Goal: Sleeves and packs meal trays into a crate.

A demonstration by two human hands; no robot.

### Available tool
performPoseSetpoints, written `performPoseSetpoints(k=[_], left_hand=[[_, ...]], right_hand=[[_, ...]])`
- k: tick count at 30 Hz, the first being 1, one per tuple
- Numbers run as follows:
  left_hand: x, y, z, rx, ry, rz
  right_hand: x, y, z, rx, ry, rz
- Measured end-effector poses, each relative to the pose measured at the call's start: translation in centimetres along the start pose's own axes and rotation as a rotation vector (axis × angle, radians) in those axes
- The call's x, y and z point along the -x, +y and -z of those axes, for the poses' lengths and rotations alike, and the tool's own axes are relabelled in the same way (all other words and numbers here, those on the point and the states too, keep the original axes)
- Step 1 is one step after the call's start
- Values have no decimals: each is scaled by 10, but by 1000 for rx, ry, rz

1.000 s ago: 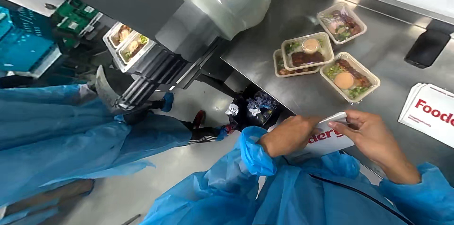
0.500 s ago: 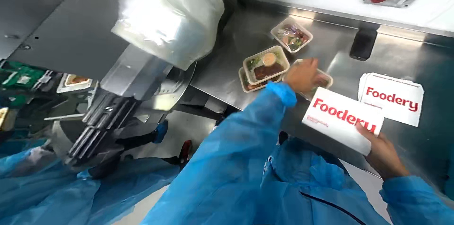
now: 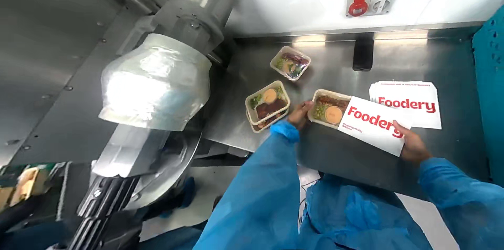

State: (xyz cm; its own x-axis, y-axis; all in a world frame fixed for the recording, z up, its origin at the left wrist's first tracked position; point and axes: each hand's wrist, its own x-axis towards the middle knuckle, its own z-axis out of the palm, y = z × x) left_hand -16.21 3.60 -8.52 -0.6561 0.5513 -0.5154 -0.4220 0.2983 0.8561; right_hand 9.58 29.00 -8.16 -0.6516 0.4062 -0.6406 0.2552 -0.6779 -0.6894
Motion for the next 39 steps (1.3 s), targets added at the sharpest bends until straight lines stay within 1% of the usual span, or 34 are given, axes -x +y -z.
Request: performPoseSetpoints(k=[4, 6, 8, 9, 10, 12, 14, 16, 17, 19, 20, 21, 22, 23, 25, 26, 28, 29, 30, 31, 32, 33, 34, 35, 36, 37, 39], left_hand=[[28, -10, -21, 63, -23, 173], [45, -23, -23, 262, -85, 144], [65, -33, -15, 446, -208, 89], [78, -30, -11, 486, -253, 66], [92, -26, -10, 500, -276, 53], [120, -12, -11, 459, -332, 42], [134, 6, -12, 372, -470, 20], [142, 16, -15, 346, -576, -29], [148, 16, -19, 379, -591, -45], [155, 18, -31, 486, -596, -53], [159, 16, -38, 557, -613, -49], [159, 15, -48, 615, -650, -48], [157, 17, -61, 634, -679, -50], [155, 25, -82, 602, -671, -63], [161, 42, -128, 506, -587, -38], [163, 52, -146, 495, -582, -18], [155, 76, -181, 441, -684, -24], [142, 86, -201, 373, -725, -60], [116, 91, -221, 236, -730, -154], [76, 90, -240, 12, -712, -311], [31, 85, -255, -320, -625, -478], [-14, 79, -267, -659, -486, -566], [-51, 75, -278, -976, -380, -545], [-77, 71, -285, -1214, -325, -449], [-92, 67, -291, -1367, -293, -340], [-99, 67, -297, -1453, -286, -252], [-103, 73, -310, -1498, -273, -167]], right_hand=[[-1, -8, 15, 31, 9, -56], [8, -11, 22, 62, 67, -42], [23, -15, 21, 144, 198, 78], [31, -18, 17, 180, 245, 145], [42, -22, 12, 201, 279, 193], [68, -30, -1, 177, 240, 240], [94, -41, -23, 185, 175, 218], [113, -50, -36, 238, 204, 209], [124, -55, -34, 281, 255, 253], [139, -68, -10, 301, 284, 440], [152, -74, 1, 323, 259, 509], [170, -76, 5, 332, 217, 523], [191, -75, -5, 284, 233, 497], [206, -72, -24, 236, 306, 445], [212, -62, -52, 110, 395, 323], [210, -63, -50, 40, 399, 286], [216, -83, -13, -4, 363, 266], [225, -97, 12, 26, 361, 265], [232, -115, 37, 74, 374, 278], [237, -132, 62, 101, 420, 313], [239, -148, 87, 76, 465, 356], [237, -166, 114, -14, 492, 404], [233, -187, 139, -76, 525, 445], [225, -211, 163, -95, 574, 465], [213, -234, 185, -87, 651, 469], [195, -256, 212, -75, 714, 477], [140, -289, 272, -74, 793, 534]])
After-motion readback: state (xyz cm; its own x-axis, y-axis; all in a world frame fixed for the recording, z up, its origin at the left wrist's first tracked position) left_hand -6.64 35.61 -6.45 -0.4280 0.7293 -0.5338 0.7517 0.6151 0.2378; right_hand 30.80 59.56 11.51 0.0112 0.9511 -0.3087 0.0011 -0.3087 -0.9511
